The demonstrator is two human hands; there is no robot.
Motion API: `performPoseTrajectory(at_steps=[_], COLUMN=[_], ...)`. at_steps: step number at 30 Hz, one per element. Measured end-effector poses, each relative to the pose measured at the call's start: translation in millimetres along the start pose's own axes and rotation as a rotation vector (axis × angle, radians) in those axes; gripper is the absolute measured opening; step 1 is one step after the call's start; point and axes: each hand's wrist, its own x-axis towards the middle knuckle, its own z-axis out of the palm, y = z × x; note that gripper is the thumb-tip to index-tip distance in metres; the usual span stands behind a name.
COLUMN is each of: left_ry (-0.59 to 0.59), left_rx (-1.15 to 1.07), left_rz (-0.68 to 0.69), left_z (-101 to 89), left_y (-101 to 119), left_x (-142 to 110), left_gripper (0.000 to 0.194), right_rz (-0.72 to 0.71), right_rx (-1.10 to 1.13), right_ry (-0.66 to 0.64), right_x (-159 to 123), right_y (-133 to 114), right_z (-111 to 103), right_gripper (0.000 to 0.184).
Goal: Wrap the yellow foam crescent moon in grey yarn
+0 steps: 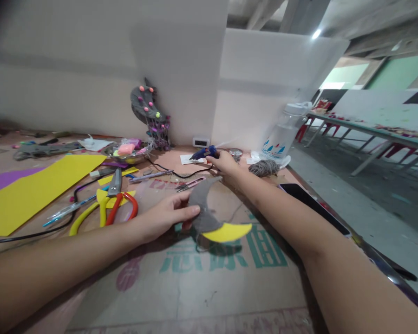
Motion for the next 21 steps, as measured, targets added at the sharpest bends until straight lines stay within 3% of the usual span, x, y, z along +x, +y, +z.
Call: performPoseTrajectory(at_steps=[4,9,14,16,18,21], left_ry=[0.257,0.356,0.439,0.464,0.482,0.497], left_rx=[0.062,0.147,0.182,0.204,0.248,0.28], left_rz=[0.05,0.103,0.13,0.132,0.132,0.128], left_z=[-0.5,-1.6,-1.7,-1.8,-2.0,-2.9], left_y=[1.7,4.5,8.6,9.1,9.0,7.6], left_x=[3.9,3.8,3.2,3.5,3.8,3.8], left_gripper=[0.032,0.021,0.018,0.016,0.015,0.016], right_rz=[-0.125,-0.228,-0.18,-0.369,-0.565,-0.63], right_rx=[0.018,0.048,-0.098,-0.206,-0.282,-0.376], right_ry=[0.119,0.268,-0.029,-0.224,-0.335,-0.38], right_x=[-25.7,-89.6,-145.0,-156.8,-164.9,-173.9], right_y=[-3.7,-5.0,-11.8,-18.3,-26.0,-34.8], right_z=[-21.9,-45.7,-42.4,-36.6,-31.6,-26.6], right_gripper=[0.022,0.031,0.044,0.042,0.039,0.036])
